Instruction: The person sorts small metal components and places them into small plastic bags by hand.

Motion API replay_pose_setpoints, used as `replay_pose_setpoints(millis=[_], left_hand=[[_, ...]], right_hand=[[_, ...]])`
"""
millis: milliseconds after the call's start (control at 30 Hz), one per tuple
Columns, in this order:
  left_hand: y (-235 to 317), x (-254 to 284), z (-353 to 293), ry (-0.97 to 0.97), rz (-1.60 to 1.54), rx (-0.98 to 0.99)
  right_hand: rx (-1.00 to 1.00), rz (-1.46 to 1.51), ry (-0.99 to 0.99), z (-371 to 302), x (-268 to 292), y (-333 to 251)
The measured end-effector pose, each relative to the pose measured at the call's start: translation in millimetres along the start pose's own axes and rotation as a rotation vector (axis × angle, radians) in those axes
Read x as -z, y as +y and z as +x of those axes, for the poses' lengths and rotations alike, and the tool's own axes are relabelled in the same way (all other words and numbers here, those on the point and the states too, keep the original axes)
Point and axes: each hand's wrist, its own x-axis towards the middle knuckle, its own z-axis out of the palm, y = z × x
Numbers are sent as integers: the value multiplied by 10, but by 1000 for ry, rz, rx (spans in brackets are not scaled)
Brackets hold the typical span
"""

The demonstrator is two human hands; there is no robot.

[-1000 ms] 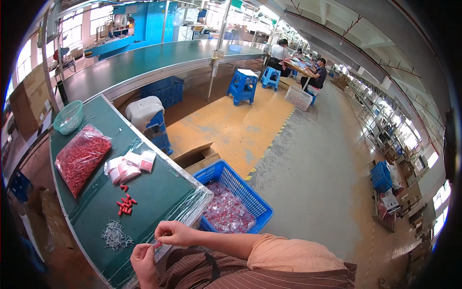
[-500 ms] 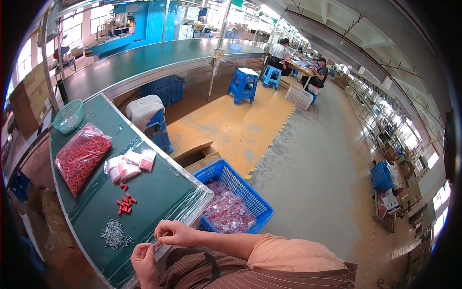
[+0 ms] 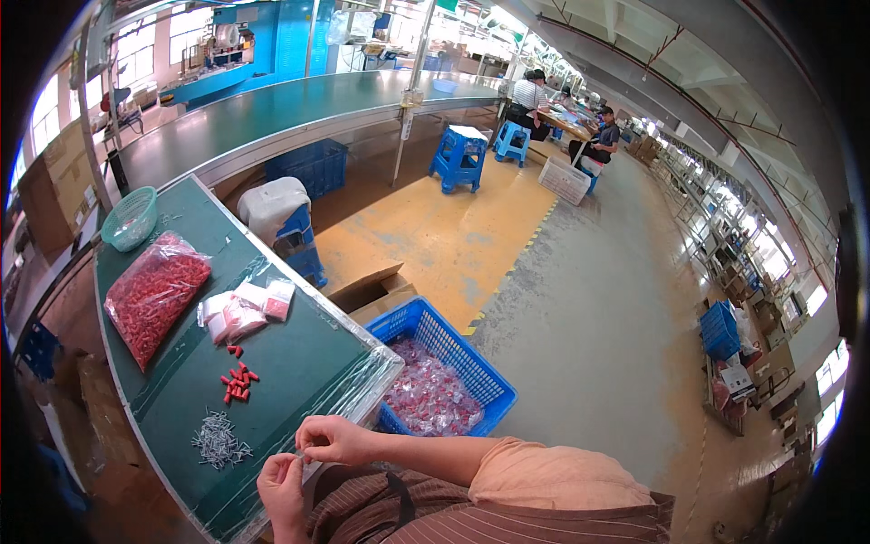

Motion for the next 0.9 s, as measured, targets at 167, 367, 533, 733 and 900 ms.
replay_pose_setpoints(millis=[167,367,533,733,900], left_hand=[[-48,-64,33,-22,-5,-94],[17,-110,3,-23,-84,-22],[22,-140,-19,-21,-81,-46],[-52,-164,4,-45,-64,-63],[30,-222,-51,-84,-45,11]], right_hand=[[48,-108,44,-37,-5,-148],[37,-117,105,-85,41,-150],[0,-72,120,-139,22,-229],[-15,-40,154,-203,-3,-221],[52,-99,157,-286,117,-224]])
